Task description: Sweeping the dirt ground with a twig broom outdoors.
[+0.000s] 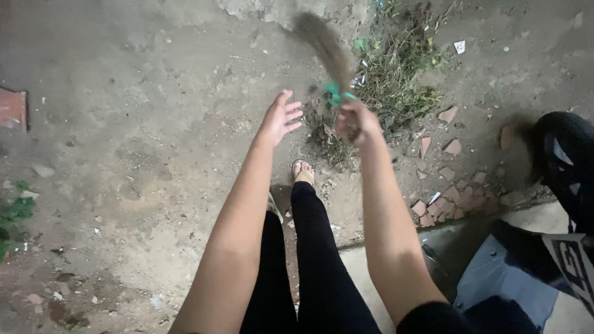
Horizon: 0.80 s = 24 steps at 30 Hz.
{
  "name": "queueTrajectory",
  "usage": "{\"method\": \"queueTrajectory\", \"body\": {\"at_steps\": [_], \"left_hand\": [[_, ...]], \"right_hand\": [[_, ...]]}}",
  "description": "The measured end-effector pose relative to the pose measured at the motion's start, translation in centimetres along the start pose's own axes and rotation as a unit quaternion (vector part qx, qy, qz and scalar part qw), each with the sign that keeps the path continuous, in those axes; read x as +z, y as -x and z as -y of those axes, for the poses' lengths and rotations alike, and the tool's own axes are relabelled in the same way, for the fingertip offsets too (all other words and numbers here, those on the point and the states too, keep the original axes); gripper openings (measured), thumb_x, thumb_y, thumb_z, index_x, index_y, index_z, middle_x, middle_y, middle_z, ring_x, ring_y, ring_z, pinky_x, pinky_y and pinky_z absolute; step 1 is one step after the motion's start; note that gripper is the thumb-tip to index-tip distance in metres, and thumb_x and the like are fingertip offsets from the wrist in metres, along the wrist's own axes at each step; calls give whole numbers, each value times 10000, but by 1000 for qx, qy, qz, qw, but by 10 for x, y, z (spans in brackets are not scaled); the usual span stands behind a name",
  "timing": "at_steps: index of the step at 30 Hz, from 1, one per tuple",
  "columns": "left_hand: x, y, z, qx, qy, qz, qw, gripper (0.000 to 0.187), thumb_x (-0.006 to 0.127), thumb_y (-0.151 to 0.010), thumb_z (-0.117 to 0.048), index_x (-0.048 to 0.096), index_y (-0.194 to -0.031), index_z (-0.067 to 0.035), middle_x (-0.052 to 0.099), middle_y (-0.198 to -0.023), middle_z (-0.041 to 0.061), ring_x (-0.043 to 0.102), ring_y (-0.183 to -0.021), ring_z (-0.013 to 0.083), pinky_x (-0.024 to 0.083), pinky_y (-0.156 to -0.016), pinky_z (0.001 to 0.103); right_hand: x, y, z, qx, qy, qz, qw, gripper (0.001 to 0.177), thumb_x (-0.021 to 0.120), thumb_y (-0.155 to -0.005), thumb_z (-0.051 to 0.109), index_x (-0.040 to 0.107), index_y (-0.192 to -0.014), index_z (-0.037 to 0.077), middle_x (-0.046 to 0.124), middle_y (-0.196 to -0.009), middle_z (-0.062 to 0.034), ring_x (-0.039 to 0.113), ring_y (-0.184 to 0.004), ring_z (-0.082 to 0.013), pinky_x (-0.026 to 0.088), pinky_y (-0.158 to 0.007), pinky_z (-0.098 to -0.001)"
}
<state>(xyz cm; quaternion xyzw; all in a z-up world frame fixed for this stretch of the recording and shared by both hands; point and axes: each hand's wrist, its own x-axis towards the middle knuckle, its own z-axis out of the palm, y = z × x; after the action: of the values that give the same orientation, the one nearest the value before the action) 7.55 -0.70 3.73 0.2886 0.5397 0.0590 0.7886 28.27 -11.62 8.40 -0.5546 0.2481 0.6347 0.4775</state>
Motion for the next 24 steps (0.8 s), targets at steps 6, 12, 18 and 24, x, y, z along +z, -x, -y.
{"method": "queueTrajectory", "body": {"at_steps": [6,12,18,24], "left_hand": [[-31,3,18,-13,32,-13,999,773,403,-988,-574,258,-1605,-131,457,-1560,199,505,-1394,359,455,-1108,513],[-87,-2,50,-33,82,-97,991,769,417,-929,-624,457,-1500,-110,544,-1506,171,569,-1276,318,491,-994,491],[-102,21,37,7,80,-70,994,810,383,-985,-642,359,-1557,-67,447,-1576,197,475,-1368,340,452,-1069,518],[-103,67,32,36,53,-60,996,768,326,-1000,-595,257,-1608,-130,428,-1588,195,495,-1411,360,448,-1129,522]], "right_hand": [[15,64,-58,-109,171,-143,969,443,532,-1009,310,525,-1431,176,696,-797,-47,659,-629,-136,575,-533,-259],[96,24,-127,-139,157,29,977,767,651,-811,39,382,-1514,186,686,-844,-63,634,-628,-156,530,-549,-311],[139,-81,-104,-47,239,110,964,278,692,-862,60,653,-1130,-3,647,-734,-51,585,-567,-150,488,-499,-307],[53,-34,-60,-103,102,40,989,506,602,-863,76,494,-1345,186,602,-695,-43,587,-532,-162,491,-442,-316]]}}
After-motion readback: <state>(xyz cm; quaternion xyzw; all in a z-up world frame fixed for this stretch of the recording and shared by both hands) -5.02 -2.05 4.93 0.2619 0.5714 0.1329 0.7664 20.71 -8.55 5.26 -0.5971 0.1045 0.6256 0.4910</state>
